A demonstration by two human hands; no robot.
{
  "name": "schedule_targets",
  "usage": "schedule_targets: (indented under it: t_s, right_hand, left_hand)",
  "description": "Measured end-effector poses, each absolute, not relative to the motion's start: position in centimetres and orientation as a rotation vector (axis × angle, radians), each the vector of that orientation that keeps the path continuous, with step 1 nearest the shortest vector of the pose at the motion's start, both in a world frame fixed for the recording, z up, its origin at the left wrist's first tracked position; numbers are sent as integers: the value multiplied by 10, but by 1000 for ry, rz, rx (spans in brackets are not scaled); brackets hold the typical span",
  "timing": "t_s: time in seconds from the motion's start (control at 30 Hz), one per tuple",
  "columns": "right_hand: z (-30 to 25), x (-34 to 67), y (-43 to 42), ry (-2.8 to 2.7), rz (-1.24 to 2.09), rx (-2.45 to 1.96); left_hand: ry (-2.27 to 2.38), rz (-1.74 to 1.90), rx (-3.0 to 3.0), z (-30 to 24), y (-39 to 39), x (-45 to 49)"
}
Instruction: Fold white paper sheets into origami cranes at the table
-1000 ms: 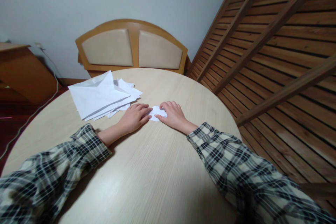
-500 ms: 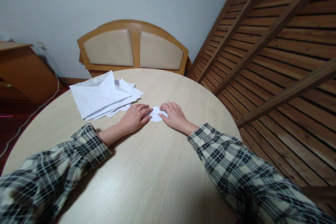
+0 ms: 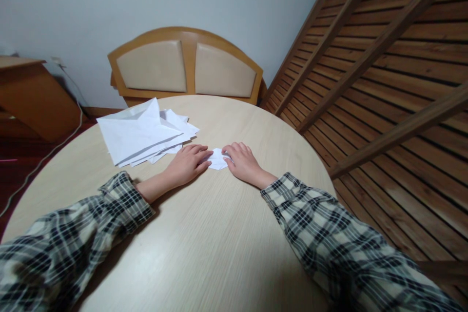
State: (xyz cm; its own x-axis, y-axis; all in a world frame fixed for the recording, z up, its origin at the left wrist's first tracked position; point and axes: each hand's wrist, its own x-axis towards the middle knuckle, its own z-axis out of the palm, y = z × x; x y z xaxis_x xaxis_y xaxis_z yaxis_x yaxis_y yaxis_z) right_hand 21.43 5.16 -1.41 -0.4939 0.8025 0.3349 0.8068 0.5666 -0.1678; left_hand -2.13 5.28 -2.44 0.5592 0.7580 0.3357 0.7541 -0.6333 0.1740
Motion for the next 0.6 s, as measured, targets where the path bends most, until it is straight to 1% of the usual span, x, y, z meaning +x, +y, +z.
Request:
schedule_targets:
  t_s: [0.6]
  right_hand:
    - [-13,219,53,-2411,66,-1230]
  left_hand:
    - [1326,689,2713,-27,54,-22]
